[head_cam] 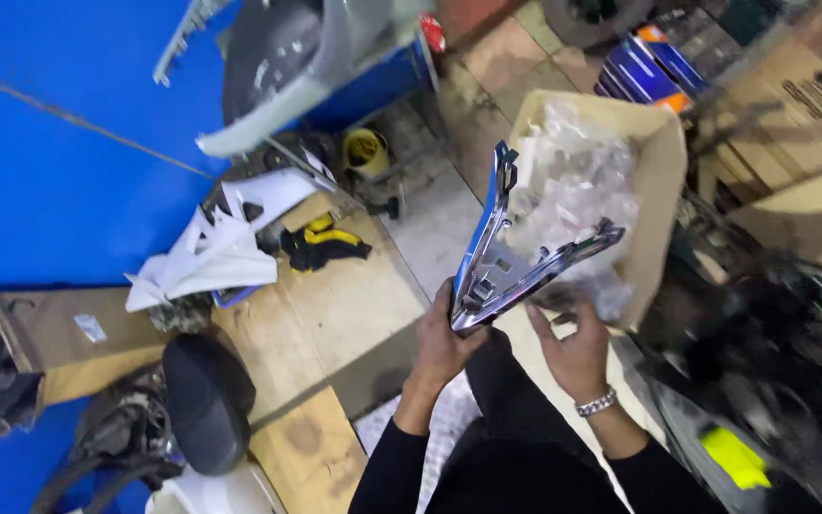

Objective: Unpacking plastic fairing parts and trial-fitting them onto a motorcycle body.

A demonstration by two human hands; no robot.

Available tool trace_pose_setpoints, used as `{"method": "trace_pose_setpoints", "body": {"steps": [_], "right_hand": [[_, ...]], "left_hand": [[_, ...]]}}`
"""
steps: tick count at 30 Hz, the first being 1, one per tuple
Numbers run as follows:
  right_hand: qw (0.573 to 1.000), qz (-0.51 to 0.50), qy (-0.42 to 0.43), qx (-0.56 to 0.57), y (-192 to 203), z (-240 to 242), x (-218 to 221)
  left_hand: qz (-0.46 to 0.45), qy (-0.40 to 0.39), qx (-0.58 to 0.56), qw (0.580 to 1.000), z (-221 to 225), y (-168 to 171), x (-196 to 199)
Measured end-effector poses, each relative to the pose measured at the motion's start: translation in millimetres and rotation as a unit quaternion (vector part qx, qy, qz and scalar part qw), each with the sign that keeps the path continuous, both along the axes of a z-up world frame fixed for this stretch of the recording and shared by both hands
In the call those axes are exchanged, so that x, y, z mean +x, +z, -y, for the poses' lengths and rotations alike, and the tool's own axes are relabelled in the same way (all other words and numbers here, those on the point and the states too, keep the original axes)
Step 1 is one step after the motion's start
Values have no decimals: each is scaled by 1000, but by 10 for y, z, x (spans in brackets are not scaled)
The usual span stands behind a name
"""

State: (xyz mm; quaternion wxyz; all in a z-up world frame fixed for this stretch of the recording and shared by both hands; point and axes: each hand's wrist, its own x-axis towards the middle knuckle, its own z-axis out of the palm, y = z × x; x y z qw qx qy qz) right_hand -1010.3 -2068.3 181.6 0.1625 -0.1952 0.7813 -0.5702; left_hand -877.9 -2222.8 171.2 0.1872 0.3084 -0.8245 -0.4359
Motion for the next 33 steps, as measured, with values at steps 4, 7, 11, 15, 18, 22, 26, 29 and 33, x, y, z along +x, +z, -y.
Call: {"method": "trace_pose_setpoints", "body": {"steps": [4, 7, 11, 15, 18, 22, 26, 29, 33], "right_hand": [[949, -311, -3, 45, -60, 1156, -676], [958, -276, 53, 61, -190, 2066, -1255], [978, -152, 104, 98, -350, 2933, -1720], [983, -90, 77, 138, -245, 3678, -2330], [993, -63, 55, 87, -487, 4061, -2806], [989, 130, -3, -66, -546, 4709, -3451], [970, 219, -26, -101, -851, 5390, -4018], [976, 207, 60, -32, -974, 6013, -4425], [964, 180, 191, -50, -1163, 6515, -4703]], "left_hand": [[86, -25, 58, 994, 1292, 333, -459], [36, -113, -89, 989, 2287, -149, -725], [83, -154, -47, 984, 3183, 163, -1296], [81, -187, -50, 978, 4068, 193, -1971], [19, -204, -74, 976, 4594, 238, -2486], [-48, -158, -90, 982, 5189, 462, -3033], [-29, 7, -131, 991, 5524, 449, -3123], [6, 110, -194, 975, 5793, 353, -3285], [66, 226, -275, 932, 5827, 380, -3581]]}}
